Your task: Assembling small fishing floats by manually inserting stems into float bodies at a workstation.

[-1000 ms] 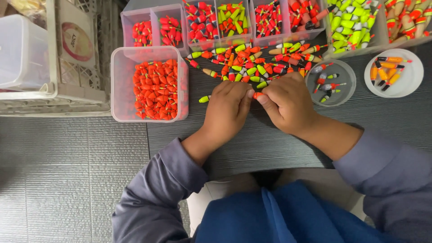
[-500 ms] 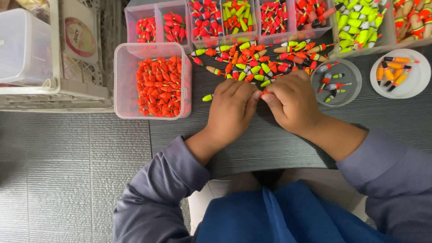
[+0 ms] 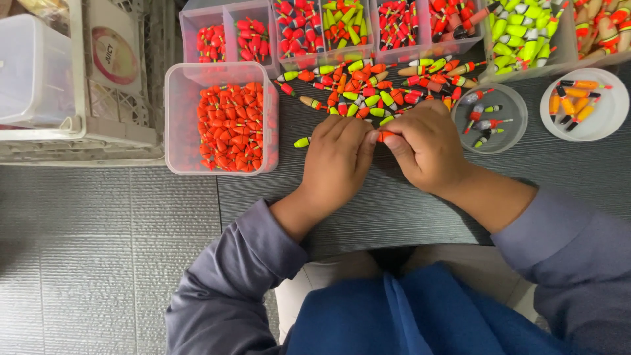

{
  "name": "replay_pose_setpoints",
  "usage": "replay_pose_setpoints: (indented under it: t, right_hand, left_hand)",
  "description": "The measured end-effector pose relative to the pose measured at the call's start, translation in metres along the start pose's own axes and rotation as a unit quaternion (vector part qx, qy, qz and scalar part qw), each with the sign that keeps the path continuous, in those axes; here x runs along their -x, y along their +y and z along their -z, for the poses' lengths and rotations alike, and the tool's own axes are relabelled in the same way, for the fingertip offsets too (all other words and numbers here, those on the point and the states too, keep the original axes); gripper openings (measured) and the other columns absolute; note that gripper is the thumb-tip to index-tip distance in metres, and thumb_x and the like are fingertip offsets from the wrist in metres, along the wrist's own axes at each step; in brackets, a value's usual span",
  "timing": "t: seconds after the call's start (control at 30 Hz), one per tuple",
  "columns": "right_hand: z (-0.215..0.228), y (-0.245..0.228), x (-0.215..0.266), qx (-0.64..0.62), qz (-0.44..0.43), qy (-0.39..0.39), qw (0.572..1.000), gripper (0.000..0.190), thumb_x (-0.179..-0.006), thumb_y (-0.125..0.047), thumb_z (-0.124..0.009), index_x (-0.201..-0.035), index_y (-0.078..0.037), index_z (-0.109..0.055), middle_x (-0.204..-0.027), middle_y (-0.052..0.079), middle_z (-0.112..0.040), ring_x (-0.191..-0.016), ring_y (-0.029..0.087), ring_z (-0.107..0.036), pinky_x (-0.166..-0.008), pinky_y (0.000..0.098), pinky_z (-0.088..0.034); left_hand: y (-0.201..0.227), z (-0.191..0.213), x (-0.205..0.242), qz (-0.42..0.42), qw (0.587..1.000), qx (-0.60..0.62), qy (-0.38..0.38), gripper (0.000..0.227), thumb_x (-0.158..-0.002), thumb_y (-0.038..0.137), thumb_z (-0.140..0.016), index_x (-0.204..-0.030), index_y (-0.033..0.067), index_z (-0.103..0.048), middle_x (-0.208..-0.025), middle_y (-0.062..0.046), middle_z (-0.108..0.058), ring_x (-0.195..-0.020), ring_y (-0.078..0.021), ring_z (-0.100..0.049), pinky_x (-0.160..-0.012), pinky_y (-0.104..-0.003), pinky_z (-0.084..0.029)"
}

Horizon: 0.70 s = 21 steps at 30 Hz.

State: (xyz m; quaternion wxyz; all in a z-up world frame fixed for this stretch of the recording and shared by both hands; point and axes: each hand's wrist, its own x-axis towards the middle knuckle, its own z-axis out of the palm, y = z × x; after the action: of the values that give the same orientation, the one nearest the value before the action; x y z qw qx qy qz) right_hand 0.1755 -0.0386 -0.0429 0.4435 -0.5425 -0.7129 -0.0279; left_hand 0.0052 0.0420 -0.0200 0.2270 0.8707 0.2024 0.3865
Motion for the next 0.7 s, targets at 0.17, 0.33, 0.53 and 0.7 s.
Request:
replay_pose_setpoints:
  t: [0.17, 0.33, 0.53, 0.7]
  right_hand:
    - [0.001, 0.0, -0.003, 0.004, 0.011, 0.009, 1.0, 0.027, -0.099, -0.025, -0.07, -0.117, -0.004, -0.069, -0.082, 0.001, -0.061, -0.071, 0.02, -0.06, -0.085, 0.0396, -0.045]
    - [-0.006, 0.012, 0.013, 0.029, 0.001, -0.011, 1.0, 0.024, -0.105, -0.029, -0.061, -0.103, -0.007, -0.069, -0.08, 0.003, -0.059, -0.074, 0.024, -0.059, -0.089, 0.0415, -0.044]
    - [0.007, -0.007, -0.009, 0.022, -0.033, -0.038, 0.998, 0.032, -0.108, -0.032, -0.053, -0.123, -0.007, -0.065, -0.081, 0.001, -0.058, -0.076, 0.022, -0.059, -0.089, 0.0424, -0.043]
    - [0.004, -0.01, -0.012, 0.192, 0.018, -0.135, 0.972, 0.029, -0.097, -0.031, -0.071, -0.122, -0.017, -0.068, -0.108, 0.004, -0.06, -0.1, 0.029, -0.052, -0.093, 0.0493, -0.041]
  left_hand:
    - [-0.004, -0.002, 0.002, 0.022, 1.0, 0.011, 0.006, 0.013, -0.099, 0.009, -0.058, -0.094, -0.0002, -0.066, -0.074, -0.013, -0.061, -0.074, -0.0379, -0.066, -0.063, -0.042, -0.052]
    - [-0.002, -0.002, 0.0, 0.001, 1.0, 0.012, 0.006, 0.014, -0.098, 0.008, -0.059, -0.089, -0.0004, -0.065, -0.072, -0.011, -0.06, -0.071, -0.0356, -0.065, -0.063, -0.041, -0.052]
    - [0.031, 0.062, -0.02, -0.061, 0.981, -0.18, 0.029, 0.01, -0.091, 0.015, -0.073, -0.084, 0.01, -0.068, -0.07, -0.004, -0.058, -0.072, -0.028, -0.063, -0.067, -0.038, -0.049]
    - [0.049, 0.13, -0.019, 0.105, 0.936, -0.332, 0.06, 0.017, -0.108, 0.015, -0.058, -0.093, 0.0074, -0.06, -0.083, -0.008, -0.056, -0.078, -0.033, -0.049, -0.074, -0.044, -0.036]
